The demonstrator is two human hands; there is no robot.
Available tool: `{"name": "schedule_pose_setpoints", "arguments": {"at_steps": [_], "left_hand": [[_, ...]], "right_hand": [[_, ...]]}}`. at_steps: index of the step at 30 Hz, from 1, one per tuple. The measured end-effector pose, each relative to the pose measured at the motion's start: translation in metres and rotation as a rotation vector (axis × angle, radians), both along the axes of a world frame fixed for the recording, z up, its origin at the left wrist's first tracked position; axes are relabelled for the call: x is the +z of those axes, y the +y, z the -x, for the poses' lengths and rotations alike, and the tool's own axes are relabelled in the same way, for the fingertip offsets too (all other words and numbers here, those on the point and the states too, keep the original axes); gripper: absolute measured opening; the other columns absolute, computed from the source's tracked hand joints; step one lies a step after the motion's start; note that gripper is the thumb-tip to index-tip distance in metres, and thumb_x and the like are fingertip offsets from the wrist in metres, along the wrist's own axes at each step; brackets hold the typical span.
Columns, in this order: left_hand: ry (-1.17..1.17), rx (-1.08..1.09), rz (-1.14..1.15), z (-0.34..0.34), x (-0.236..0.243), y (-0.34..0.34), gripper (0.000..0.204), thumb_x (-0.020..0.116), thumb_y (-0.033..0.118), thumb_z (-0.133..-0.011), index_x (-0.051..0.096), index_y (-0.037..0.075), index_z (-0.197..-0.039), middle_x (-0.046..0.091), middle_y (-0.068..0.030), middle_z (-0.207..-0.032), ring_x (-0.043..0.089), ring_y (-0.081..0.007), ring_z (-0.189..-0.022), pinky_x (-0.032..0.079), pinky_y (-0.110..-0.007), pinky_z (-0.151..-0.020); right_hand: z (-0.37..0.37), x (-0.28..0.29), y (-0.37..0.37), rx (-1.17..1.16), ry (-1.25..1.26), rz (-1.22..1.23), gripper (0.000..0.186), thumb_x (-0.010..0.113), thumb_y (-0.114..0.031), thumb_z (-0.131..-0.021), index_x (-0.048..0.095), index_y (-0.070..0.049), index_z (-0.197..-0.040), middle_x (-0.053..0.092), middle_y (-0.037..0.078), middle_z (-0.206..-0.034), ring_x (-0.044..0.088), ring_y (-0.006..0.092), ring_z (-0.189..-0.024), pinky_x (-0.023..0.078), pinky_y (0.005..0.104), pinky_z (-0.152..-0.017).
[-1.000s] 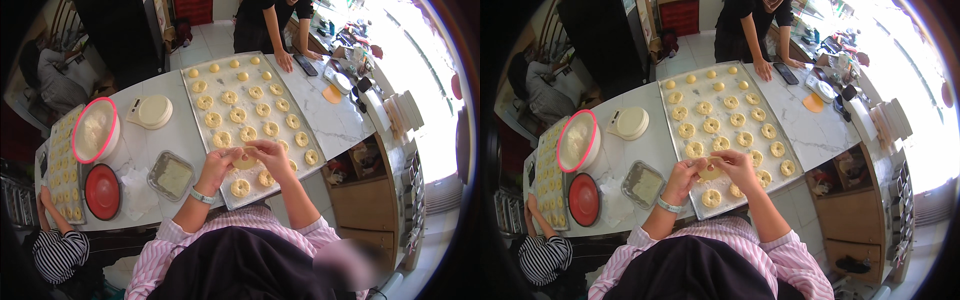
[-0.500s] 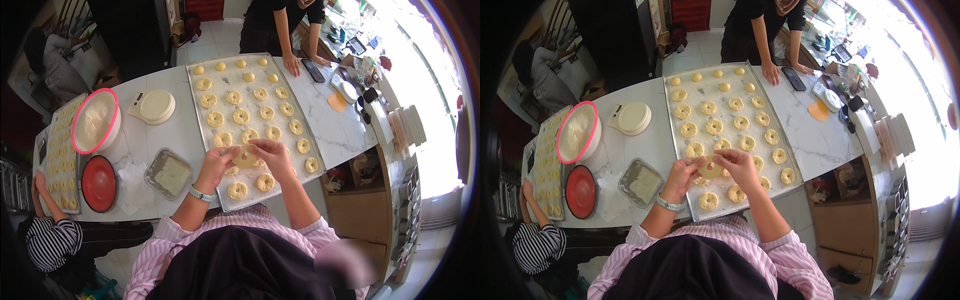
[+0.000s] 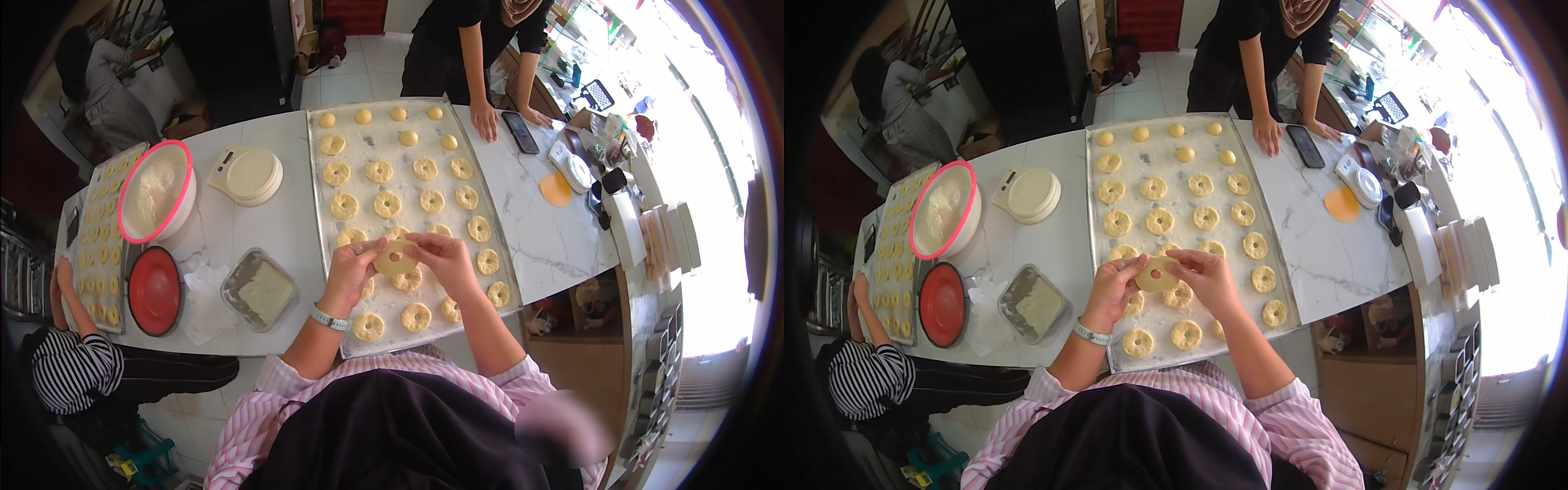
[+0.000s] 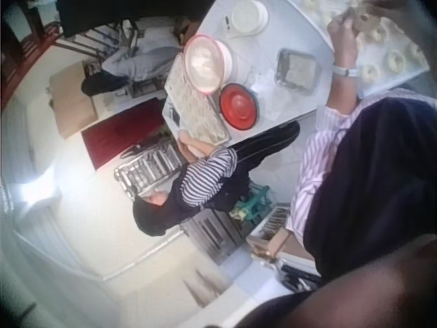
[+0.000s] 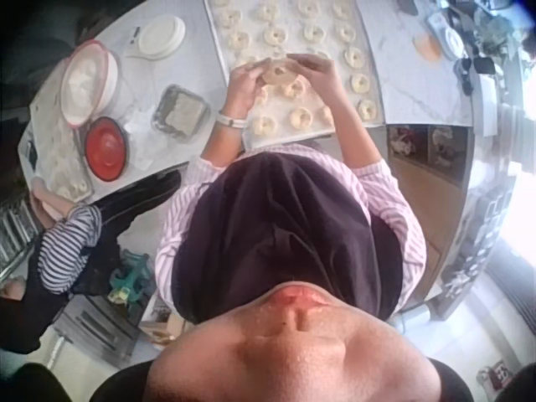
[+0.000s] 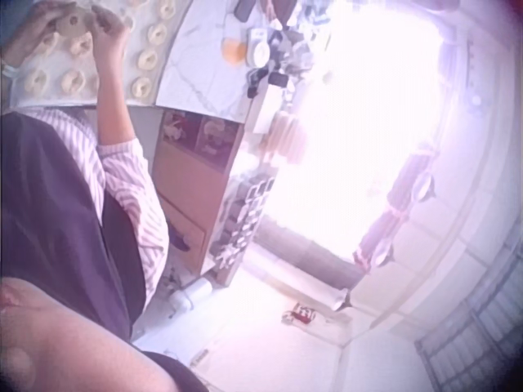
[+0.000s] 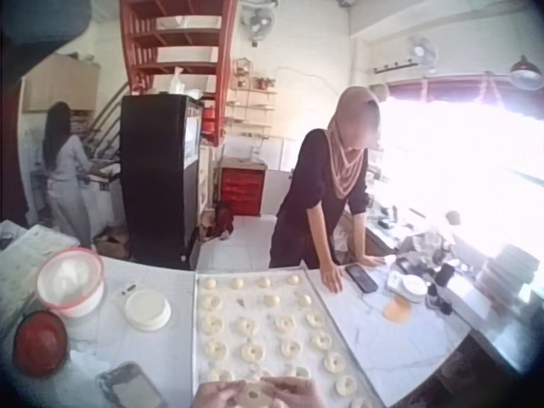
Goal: The person uses their hands to poke holes in rounds of dough on a large tray, periodically dipping their fingers into a container of flour to prevent sticking, and then carries the tray to a lower rack.
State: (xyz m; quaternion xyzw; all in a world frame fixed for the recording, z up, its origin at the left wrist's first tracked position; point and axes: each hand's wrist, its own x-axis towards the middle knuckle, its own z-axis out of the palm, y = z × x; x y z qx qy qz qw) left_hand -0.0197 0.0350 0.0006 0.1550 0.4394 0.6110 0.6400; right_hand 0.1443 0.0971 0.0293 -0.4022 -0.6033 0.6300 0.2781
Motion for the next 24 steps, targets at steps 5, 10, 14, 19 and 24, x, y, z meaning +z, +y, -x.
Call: {"name": "schedule_pose_setpoints", "arguments": {"at_steps": [5,10,14,19,24], "left_hand": [[0.075,-0.070,0.031,-0.007,-0.002,0.010,0.030,0.069,0.022,-0.081,0.064,-0.004,-0.093,0.066,-0.0089,-0.082,0.064,-0.0136,-0.075,0.052,-0.025,-0.068],[0.068,-0.058,0.068,-0.013,-0.007,0.016,0.030,0.071,0.025,-0.080,0.065,-0.002,-0.090,0.065,-0.0069,-0.081,0.063,-0.0126,-0.073,0.053,-0.025,-0.066],[0.100,-0.045,0.086,-0.018,-0.011,0.022,0.031,0.069,0.027,-0.081,0.065,-0.002,-0.091,0.064,-0.0060,-0.082,0.063,-0.0118,-0.073,0.052,-0.024,-0.065],[0.100,0.110,0.052,-0.019,-0.001,0.032,0.039,0.063,0.027,-0.086,0.058,-0.006,-0.106,0.062,-0.0124,-0.101,0.060,-0.0183,-0.095,0.049,-0.027,-0.084],[0.262,0.406,-0.026,-0.006,-0.001,0.021,0.039,0.054,0.025,-0.091,0.052,-0.008,-0.114,0.056,-0.0173,-0.118,0.051,-0.0231,-0.114,0.039,-0.034,-0.100]], "right_hand": [[-0.005,-0.007,0.007,0.087,0.024,-0.077,0.030,0.063,-0.008,-0.083,0.061,0.001,-0.111,0.065,0.007,-0.092,0.060,0.0098,-0.082,0.048,0.0236,-0.072],[-0.010,-0.014,0.025,0.141,-0.051,-0.036,0.032,0.063,-0.008,-0.084,0.059,0.001,-0.114,0.062,0.007,-0.102,0.060,0.0107,-0.087,0.048,0.0250,-0.077],[-0.012,-0.025,0.031,0.148,0.041,-0.067,0.037,0.065,-0.010,-0.082,0.057,0.002,-0.116,0.063,0.008,-0.099,0.061,0.0123,-0.089,0.050,0.0257,-0.076],[-0.004,-0.033,0.056,0.225,0.161,0.471,0.040,0.066,-0.009,-0.082,0.052,0.009,-0.115,0.061,0.013,-0.103,0.061,0.0174,-0.092,0.052,0.0283,-0.080],[0.024,-0.055,0.134,-0.020,0.246,0.606,0.029,0.065,-0.001,-0.080,0.054,0.012,-0.104,0.060,0.016,-0.100,0.062,0.0231,-0.092,0.055,0.0290,-0.079]]}}
